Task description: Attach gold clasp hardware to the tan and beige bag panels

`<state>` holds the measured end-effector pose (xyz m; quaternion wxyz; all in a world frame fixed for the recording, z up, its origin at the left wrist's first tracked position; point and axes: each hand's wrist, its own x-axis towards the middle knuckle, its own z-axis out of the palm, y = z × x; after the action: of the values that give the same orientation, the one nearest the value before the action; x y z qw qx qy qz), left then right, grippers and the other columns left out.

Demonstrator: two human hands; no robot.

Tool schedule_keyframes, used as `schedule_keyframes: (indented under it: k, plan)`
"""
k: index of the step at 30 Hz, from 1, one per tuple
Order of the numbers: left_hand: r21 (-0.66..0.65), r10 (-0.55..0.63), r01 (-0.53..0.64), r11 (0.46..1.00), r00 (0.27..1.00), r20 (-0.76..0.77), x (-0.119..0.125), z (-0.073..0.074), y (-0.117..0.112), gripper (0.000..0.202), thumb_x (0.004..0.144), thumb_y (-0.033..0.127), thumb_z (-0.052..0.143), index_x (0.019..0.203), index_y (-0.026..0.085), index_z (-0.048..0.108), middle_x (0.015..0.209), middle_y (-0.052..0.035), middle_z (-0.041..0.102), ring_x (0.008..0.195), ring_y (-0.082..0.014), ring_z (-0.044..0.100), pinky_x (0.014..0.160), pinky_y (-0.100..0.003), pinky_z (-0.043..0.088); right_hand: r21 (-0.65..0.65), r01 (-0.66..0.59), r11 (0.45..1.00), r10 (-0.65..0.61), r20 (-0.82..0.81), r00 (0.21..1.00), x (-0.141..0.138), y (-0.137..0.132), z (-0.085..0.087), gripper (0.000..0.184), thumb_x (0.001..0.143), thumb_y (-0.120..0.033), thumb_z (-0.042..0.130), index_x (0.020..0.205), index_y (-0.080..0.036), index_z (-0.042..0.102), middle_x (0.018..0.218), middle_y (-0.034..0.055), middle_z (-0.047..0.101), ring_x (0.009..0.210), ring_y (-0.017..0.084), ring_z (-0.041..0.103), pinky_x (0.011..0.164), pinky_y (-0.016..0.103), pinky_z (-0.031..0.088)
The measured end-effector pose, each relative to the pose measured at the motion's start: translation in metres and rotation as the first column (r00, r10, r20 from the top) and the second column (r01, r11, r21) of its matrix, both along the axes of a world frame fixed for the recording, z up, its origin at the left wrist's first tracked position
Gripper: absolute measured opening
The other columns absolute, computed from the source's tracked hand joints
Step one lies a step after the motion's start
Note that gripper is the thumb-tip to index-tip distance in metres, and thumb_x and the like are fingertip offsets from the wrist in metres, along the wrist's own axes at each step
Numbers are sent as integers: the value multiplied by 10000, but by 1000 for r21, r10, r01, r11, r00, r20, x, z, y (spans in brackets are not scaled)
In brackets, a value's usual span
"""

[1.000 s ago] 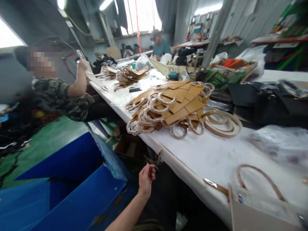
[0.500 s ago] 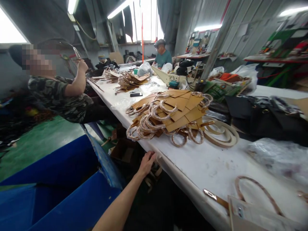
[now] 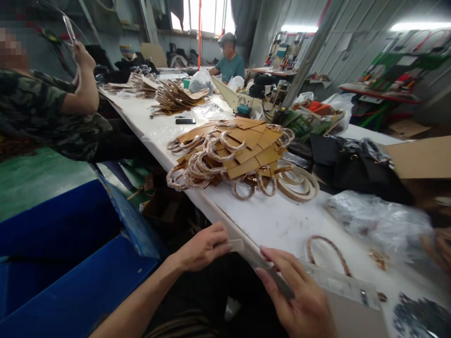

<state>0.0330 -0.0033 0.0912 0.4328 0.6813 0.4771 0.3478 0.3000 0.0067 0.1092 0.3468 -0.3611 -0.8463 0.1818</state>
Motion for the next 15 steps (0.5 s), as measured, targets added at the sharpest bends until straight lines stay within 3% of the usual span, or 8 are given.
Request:
schedule_keyframes:
  k: [2,5,9,15]
  plan:
    - [38,-61,61,997,998,-19,10,16,-3,297,1032,412,512,940,253,746,1004,-62,664,866,-204,626,774,-290,475,-29,-6,1000,6,24,1000,1,8,8,415,1008,-365,642,1408,-260,602,1295,90,689,1166,246,697,988,339,607]
    - [134,-82,86,987,996,-42,21,28,-4,232,1014,343,558,895,275,744,847,-27,672,738,-193,631,679,-275,444,-137,-122,983,138,116,984,-2,13,13,455,999,-385,669,1432,-276,582,1339,73,668,1214,242,667,1031,344,579]
    - [115,-137,151,982,983,-123,30,28,-6,206,1001,322,574,862,292,723,771,-23,674,698,-212,627,673,-289,412,-294,-156,943,220,200,955,-3,11,10,275,1012,-309,663,1283,-266,665,1155,41,723,1044,216,705,916,318,584]
    - [163,-191,247,955,935,-299,39,24,-6,216,985,289,575,790,278,667,722,-16,653,647,-200,590,635,-312,355,-343,-146,928,232,226,946,1,4,4,92,1023,-228,640,1069,-239,718,937,9,720,860,186,692,809,285,530]
